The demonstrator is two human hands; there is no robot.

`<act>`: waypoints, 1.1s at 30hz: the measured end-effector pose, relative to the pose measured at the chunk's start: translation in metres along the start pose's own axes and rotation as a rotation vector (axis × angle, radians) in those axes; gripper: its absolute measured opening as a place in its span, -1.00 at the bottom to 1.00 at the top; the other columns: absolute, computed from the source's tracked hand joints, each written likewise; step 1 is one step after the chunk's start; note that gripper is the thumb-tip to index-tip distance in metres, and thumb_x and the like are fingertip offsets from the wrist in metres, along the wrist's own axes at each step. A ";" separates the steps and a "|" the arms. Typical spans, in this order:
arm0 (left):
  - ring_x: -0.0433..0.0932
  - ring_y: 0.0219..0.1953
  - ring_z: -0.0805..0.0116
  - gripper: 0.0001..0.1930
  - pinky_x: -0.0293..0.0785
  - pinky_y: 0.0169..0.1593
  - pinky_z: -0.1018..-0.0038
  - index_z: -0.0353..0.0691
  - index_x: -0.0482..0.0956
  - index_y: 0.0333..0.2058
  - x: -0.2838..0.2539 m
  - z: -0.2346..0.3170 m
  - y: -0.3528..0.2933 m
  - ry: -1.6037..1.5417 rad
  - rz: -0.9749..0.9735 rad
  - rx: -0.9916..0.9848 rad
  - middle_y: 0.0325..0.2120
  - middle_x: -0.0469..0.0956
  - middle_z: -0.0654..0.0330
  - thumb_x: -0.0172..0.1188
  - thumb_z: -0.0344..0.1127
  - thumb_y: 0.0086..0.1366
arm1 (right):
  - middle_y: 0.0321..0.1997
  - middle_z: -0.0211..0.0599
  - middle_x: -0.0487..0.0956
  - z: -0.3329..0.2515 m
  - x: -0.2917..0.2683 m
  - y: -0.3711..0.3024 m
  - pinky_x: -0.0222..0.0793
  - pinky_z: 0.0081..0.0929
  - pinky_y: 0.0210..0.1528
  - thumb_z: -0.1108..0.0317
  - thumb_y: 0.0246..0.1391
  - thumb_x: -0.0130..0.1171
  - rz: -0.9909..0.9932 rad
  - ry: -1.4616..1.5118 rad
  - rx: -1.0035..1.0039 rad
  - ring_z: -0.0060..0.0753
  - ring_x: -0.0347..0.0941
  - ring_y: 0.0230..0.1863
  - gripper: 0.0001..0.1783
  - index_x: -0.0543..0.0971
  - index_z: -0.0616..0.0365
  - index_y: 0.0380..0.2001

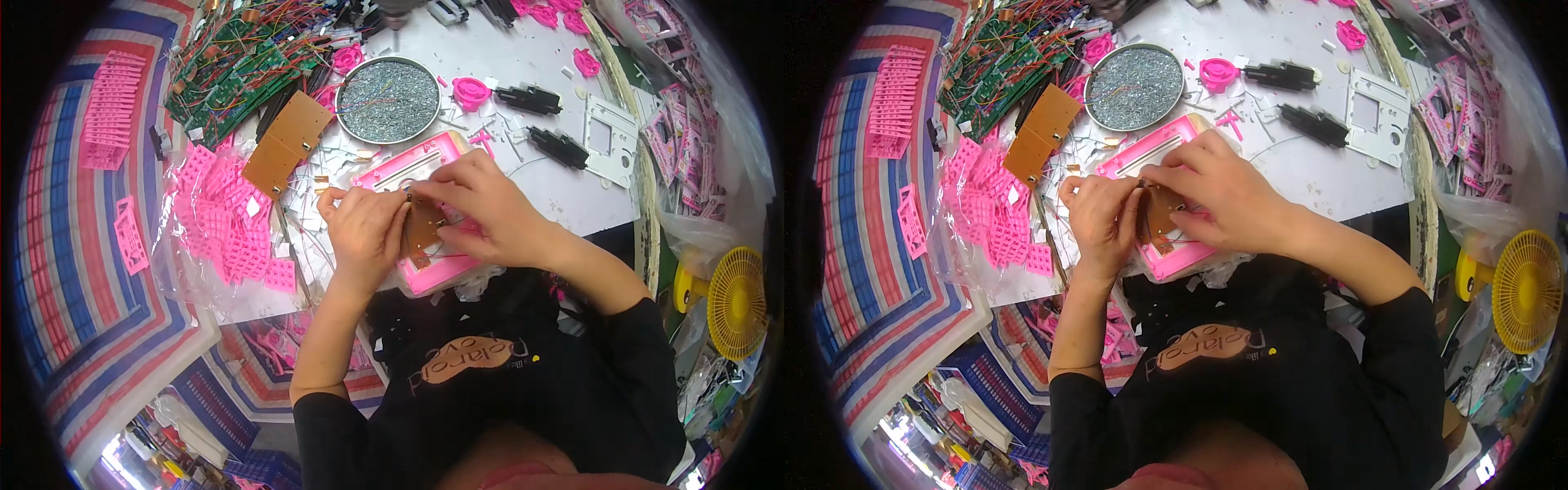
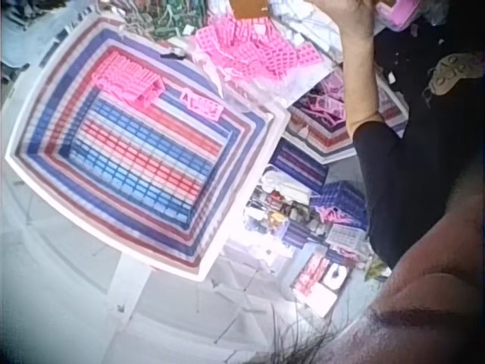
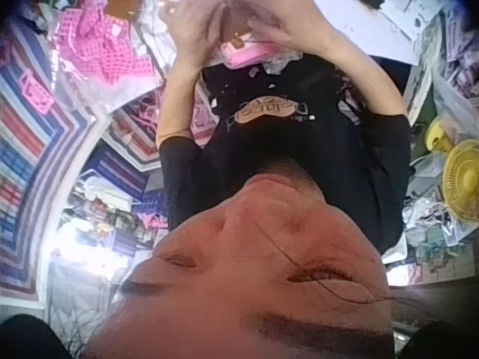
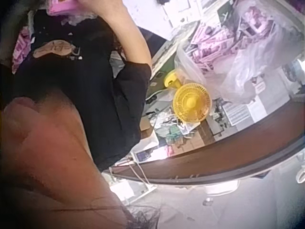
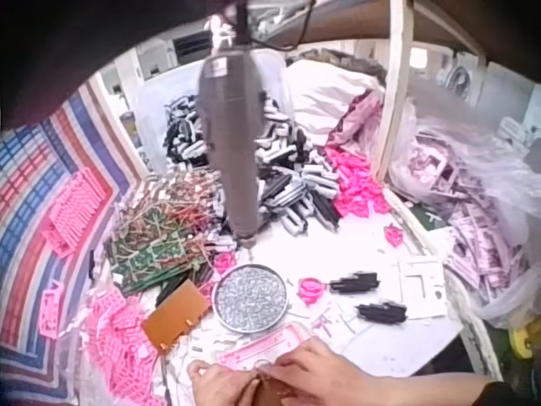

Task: Assembling small electronic toy components into plastic frames using hand tools.

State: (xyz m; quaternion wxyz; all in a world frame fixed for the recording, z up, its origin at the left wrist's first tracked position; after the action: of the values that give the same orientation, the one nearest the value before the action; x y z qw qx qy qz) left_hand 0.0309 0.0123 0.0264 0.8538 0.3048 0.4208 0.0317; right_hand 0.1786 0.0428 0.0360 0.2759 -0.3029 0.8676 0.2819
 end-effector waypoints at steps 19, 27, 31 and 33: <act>0.53 -0.44 0.35 -0.91 0.21 -0.02 0.34 -0.16 0.65 -0.33 -0.008 -0.015 -0.007 -0.078 0.008 -0.220 -0.51 0.60 0.29 0.37 -0.40 0.19 | -0.08 -0.11 0.60 0.026 -0.104 -0.045 0.45 -0.27 0.00 0.46 -0.14 0.36 0.115 -0.256 0.136 -0.08 0.52 -0.09 -0.43 0.56 0.22 0.05; 0.52 -0.41 0.38 -0.92 0.22 -0.06 0.37 -0.12 0.67 -0.34 -0.016 -0.036 -0.001 -0.224 -0.042 -0.319 -0.48 0.60 0.30 0.37 -0.37 0.19 | -0.10 -0.17 0.56 -0.007 0.010 0.028 0.43 -0.21 0.00 0.37 -0.18 0.45 -0.208 -0.126 -0.132 -0.04 0.43 -0.06 -0.34 0.53 0.21 0.08; 0.50 -0.39 0.35 -0.92 0.27 -0.08 0.36 -0.14 0.68 -0.34 -0.017 -0.035 0.006 -0.210 -0.137 -0.231 -0.46 0.62 0.29 0.37 -0.39 0.17 | -0.09 -0.16 0.57 0.003 0.011 0.025 0.42 -0.22 -0.01 0.36 -0.13 0.45 -0.193 -0.011 -0.099 -0.04 0.43 -0.10 -0.34 0.51 0.19 0.11; 0.51 -0.38 0.33 -0.92 0.28 -0.06 0.34 -0.15 0.67 -0.34 -0.016 -0.036 0.011 -0.232 -0.201 -0.211 -0.46 0.62 0.28 0.37 -0.39 0.17 | -0.11 -0.16 0.56 0.006 0.012 0.025 0.40 -0.20 0.01 0.36 -0.13 0.43 -0.188 0.020 -0.083 -0.03 0.43 -0.09 -0.36 0.51 0.18 0.09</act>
State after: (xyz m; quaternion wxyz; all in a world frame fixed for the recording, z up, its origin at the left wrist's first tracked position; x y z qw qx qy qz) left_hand -0.0037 0.0337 0.0269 0.9227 0.1715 0.3424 -0.0451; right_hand 0.1557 0.0588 0.0326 0.2797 -0.3969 0.8255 0.2876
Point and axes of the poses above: each hand's wrist, its own y-axis towards the middle knuckle, its own x-axis out of the palm, z = x × y, the point moved 9 cm from there along y, towards the middle knuckle
